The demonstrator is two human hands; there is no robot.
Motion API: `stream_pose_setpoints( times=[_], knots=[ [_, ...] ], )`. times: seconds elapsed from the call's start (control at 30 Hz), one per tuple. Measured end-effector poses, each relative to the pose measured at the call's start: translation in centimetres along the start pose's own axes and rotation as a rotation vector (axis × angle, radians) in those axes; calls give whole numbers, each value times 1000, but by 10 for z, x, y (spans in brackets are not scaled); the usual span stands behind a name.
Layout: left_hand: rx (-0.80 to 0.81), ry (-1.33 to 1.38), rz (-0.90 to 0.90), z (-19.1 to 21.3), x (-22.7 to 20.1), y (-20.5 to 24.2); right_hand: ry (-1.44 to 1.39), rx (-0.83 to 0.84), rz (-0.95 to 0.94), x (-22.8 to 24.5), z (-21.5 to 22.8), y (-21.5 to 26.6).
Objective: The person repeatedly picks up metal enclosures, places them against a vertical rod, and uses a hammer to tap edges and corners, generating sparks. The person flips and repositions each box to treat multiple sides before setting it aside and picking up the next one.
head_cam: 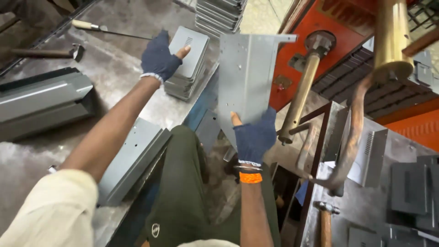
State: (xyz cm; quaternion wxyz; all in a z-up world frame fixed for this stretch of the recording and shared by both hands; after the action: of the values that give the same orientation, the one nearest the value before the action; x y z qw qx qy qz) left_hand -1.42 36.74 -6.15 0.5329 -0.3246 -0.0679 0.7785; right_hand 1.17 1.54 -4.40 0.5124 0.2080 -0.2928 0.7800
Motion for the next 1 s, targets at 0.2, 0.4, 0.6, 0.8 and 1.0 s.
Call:
stream_pose_setpoints(
  times=[0.2, 0.4, 0.6, 0.8, 1.0],
  knots=[
    [669, 188, 702, -72, 67, -26, 57, 192, -460, -44, -37, -43],
    [538, 108, 696, -82, 160, -57, 15, 298, -550, -33, -31, -45],
    [378, 615, 453, -37, 77, -34, -9, -96, -203, -11, 10, 2],
    [339, 1857, 439, -90, -22, 134, -11, -147, -265, 5, 44, 47],
    [1075, 2595, 96, -149, -85, 189, -241, -220, -37, 69, 125, 87]
  ],
)
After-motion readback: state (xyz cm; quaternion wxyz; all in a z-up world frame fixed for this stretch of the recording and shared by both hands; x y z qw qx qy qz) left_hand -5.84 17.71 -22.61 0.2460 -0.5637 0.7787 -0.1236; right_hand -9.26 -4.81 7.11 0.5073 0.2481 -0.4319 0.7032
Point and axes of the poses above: each hand's wrist, its own y-axis away from the middle knuckle, its own z-axis out of the back of the hand, x = y × z, the point moved 6 cm from there along -y, towards the middle knuckle, and after that the axes turned 15 degrees about x, right-handed, at the moved point
